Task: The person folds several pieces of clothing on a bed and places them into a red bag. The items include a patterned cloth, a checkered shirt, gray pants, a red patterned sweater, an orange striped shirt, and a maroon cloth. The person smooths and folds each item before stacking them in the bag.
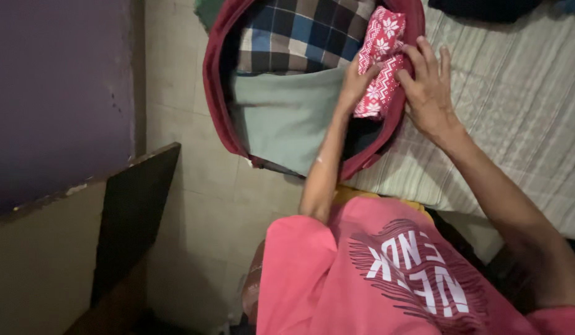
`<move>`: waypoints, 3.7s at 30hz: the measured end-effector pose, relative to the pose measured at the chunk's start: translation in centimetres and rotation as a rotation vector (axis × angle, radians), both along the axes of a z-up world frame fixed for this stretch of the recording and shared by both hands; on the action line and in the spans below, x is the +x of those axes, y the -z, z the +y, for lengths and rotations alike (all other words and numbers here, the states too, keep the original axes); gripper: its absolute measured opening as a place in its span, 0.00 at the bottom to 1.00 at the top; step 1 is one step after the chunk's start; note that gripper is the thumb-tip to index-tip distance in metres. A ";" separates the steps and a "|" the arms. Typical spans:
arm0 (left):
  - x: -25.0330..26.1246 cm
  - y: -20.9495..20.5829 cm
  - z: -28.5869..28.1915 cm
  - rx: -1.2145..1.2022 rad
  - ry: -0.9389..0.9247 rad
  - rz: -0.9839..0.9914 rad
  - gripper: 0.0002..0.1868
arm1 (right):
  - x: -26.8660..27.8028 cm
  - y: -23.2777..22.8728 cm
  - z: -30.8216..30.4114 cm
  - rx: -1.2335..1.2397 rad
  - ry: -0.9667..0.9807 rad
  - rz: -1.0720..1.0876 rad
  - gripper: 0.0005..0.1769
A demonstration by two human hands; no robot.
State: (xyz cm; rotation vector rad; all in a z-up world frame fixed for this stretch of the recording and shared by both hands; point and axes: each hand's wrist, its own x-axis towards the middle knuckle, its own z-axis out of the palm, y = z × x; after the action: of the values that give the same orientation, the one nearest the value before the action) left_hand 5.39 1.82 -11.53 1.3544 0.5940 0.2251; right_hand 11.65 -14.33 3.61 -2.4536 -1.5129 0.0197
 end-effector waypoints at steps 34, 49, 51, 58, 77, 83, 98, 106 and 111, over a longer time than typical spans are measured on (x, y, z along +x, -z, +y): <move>4.0 -19.0 -21.3 0.594 0.242 -0.076 0.17 | -4.1 9.9 -23.4 0.336 0.497 0.788 0.38; 19.8 14.3 -43.0 0.922 1.049 0.837 0.56 | 32.8 23.5 -57.1 0.818 1.152 0.759 0.21; 19.7 14.1 -42.7 0.955 1.053 0.807 0.56 | 36.7 23.8 -57.0 0.816 1.129 0.666 0.27; 20.2 15.1 -43.0 0.994 1.063 0.785 0.56 | 44.8 30.0 -57.8 0.312 1.145 0.399 0.13; 15.1 -5.2 -42.2 -0.008 0.639 0.002 0.22 | 1.1 14.7 -46.7 1.011 0.754 1.504 0.20; -2.7 -23.6 -33.6 0.280 1.121 0.284 0.23 | 10.8 10.6 -48.3 1.679 0.804 1.714 0.44; -12.3 -20.9 -13.4 1.532 0.193 0.609 0.20 | -12.7 21.7 -43.6 0.606 1.047 1.828 0.23; -0.2 4.8 -28.8 1.244 0.511 0.094 0.27 | -13.7 23.8 -50.1 0.670 1.106 1.663 0.20; 6.5 13.3 -35.4 1.378 0.740 0.316 0.12 | -8.1 25.3 -53.4 0.788 1.079 1.581 0.21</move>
State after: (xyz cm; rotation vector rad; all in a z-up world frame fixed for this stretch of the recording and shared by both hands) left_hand 11.89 -33.61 -24.87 2.8740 0.0716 -0.2683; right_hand 3.57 -67.73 -21.69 -1.3824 0.4366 0.7382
